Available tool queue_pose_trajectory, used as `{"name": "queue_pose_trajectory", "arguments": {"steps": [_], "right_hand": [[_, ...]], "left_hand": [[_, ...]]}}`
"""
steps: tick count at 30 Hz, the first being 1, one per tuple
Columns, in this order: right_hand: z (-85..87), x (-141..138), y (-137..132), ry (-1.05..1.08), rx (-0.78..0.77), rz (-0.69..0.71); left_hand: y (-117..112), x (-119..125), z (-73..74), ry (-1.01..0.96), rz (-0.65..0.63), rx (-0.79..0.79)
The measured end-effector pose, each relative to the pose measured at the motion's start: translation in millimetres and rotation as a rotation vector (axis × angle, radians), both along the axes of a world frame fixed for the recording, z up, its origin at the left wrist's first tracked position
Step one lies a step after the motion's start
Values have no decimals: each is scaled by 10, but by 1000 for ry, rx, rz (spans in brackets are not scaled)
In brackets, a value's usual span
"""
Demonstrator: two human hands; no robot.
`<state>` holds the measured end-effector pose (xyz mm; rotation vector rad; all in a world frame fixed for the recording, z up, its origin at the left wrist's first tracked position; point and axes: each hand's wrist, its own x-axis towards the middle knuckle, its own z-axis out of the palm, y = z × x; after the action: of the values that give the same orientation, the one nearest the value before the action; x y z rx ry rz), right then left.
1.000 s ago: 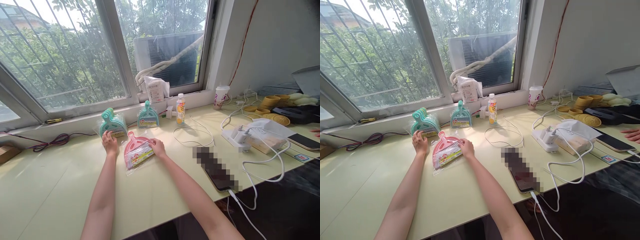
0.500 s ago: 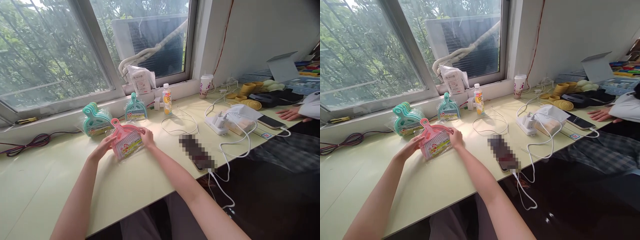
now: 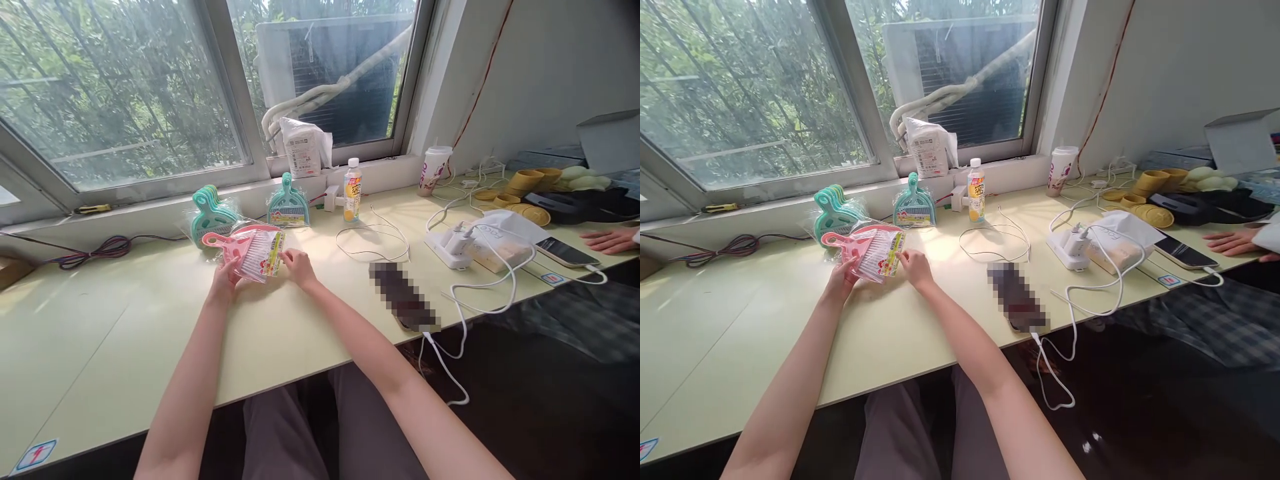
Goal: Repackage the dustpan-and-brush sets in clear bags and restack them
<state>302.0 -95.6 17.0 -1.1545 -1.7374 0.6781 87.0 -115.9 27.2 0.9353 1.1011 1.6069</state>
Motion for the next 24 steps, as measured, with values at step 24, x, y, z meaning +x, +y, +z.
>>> {"name": "queue_pose_trajectory", "arguments": {"steps": [24], "right_hand": [[-49,73,79,447,-374,-92]], "left_hand": [[-184,176,98,133,-429,0]]}}
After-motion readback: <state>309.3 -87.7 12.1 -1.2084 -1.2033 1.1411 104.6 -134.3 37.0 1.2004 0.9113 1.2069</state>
